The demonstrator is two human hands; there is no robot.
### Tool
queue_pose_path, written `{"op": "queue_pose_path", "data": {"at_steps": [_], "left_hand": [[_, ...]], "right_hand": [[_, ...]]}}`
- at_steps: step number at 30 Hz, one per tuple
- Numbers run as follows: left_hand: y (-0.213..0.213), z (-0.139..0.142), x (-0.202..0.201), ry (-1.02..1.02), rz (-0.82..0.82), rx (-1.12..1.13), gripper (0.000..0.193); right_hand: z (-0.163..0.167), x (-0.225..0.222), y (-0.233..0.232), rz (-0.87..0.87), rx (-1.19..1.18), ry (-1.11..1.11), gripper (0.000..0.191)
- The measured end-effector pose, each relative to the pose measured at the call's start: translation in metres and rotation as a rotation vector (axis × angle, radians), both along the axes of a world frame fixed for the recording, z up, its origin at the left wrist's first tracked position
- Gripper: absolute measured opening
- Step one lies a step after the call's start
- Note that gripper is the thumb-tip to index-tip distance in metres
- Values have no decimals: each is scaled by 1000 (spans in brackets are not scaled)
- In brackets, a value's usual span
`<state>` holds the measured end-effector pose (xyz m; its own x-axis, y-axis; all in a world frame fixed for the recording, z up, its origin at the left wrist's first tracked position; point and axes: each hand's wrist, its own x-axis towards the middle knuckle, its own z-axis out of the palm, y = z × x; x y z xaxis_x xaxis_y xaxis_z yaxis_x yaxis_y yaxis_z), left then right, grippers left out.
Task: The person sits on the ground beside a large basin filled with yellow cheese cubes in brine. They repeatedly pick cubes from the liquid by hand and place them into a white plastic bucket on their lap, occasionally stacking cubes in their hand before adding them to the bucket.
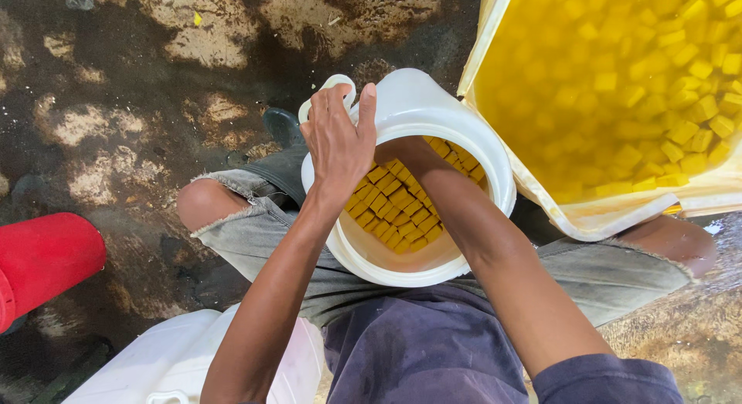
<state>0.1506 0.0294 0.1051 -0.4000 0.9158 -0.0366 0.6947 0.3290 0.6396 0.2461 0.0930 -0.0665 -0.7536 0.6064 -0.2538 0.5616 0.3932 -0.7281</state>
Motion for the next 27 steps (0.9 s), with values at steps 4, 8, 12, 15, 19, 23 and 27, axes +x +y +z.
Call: {"op": "queue_pose_path", "data": {"at_steps": [4,8,12,15,19,23,27], "left_hand": [[1,-1,0,12,3,22,53],[0,-5,1,4,17,31,52],[1,-5,1,17,12,33,52],[3,-3,0,25,-3,30,52],[3,0,-1,30,-12,25,50],[-1,1,2,16,-15,37,45],[0,4,5,62,-31,-14,41]], "right_hand": [[6,-6,-8,-397,-551,416,41],[10,-11,-21,-286,-367,264,45],[7,-6,-15,-146,-270,112,49],[13,-6,-18,-100,-138,83,58],[49,3,-40,-100,-128,327,46],[140,55,-55,502,157,-369,35],[212,206,-2,43,-93,749,16]]}}
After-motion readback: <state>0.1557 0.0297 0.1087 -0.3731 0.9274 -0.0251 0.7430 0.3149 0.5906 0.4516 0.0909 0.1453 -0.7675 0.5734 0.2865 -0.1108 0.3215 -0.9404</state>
